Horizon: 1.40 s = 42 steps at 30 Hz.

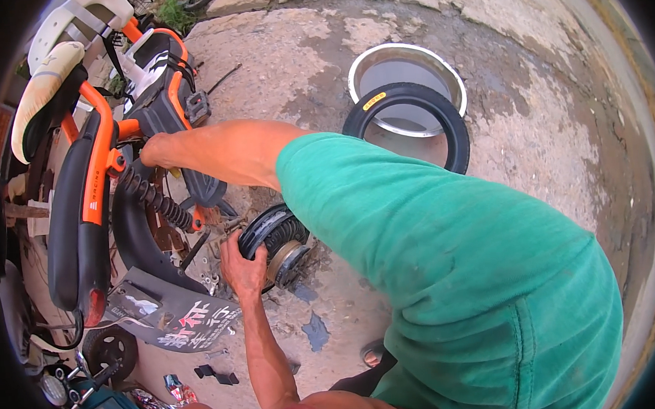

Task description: The person prepares a new tire, removes parts from the motor hub of an electric scooter using a screwdriver, and then mounts the new tire onto the motor hub by hand and with a screwdriver.

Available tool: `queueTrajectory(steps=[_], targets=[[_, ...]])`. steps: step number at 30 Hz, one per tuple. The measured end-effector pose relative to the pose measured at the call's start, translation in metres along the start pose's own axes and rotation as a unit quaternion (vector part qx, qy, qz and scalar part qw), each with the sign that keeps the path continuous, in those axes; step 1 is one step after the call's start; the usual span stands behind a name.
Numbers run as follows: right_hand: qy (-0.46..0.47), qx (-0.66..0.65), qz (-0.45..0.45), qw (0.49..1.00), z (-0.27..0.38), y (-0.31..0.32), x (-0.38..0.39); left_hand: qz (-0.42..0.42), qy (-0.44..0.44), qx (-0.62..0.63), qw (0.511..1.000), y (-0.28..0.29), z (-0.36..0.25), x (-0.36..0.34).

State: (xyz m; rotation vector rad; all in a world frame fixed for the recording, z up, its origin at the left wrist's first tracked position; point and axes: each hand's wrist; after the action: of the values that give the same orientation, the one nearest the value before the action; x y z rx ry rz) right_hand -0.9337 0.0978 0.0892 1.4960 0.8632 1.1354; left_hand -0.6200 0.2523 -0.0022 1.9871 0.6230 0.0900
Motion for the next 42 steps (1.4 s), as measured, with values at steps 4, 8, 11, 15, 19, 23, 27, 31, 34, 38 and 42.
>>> queueTrajectory(steps=[4, 8, 11, 15, 19, 23, 27, 31, 34, 38, 42], targets=[[-0.040, -0.056, 0.000, 0.998, -0.037, -0.026, -0.027, 0.005, -0.013, 0.007, 1.000, -0.007, -0.016, -0.009], [-0.070, -0.126, -0.042, 0.989, -0.027, -0.010, 0.001, -0.007, -0.031, -0.010, 0.999, -0.014, -0.009, -0.010], [-0.072, -0.197, -0.091, 0.974, 0.030, 0.011, 0.029, -0.012, -0.007, -0.028, 0.999, 0.001, 0.015, 0.006], [-0.152, -0.262, -0.108, 0.947, -0.003, 0.002, 0.028, -0.011, -0.036, -0.005, 0.999, -0.012, -0.013, -0.013], [-0.289, -0.422, -0.137, 0.848, 0.028, -0.009, 0.011, -0.005, -0.014, -0.011, 1.000, -0.005, -0.002, -0.004], [-0.158, -0.298, -0.048, 0.940, 0.021, -0.022, -0.032, 0.004, 0.012, -0.011, 1.000, 0.000, 0.007, 0.002], [-0.253, -0.607, -0.104, 0.746, -0.070, -0.039, -0.064, 0.002, -0.036, 0.018, 0.999, -0.020, -0.037, -0.027], [-0.427, -0.812, -0.039, 0.395, 0.002, -0.021, -0.039, 0.010, 0.011, -0.007, 1.000, -0.007, -0.001, -0.007], [-0.323, -0.771, -0.041, 0.547, -0.004, -0.020, -0.007, 0.007, -0.004, -0.012, 1.000, -0.011, -0.006, -0.010], [-0.284, -0.784, -0.019, 0.552, 0.013, 0.005, 0.036, 0.008, 0.014, -0.022, 1.000, -0.004, 0.002, -0.004], [-0.214, -0.760, 0.024, 0.613, -0.013, 0.012, 0.058, 0.016, 0.026, -0.019, 0.999, -0.006, -0.010, -0.013]])
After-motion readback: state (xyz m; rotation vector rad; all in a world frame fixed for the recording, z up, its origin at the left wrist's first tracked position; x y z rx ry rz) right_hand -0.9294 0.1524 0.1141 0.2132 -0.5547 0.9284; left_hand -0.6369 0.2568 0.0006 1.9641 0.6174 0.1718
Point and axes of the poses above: each hand's wrist, its own x-axis away from the middle knuckle, its own y-axis out of the back of the hand, z = x × y, and after that the axes turned 1 degree about x, right-handed
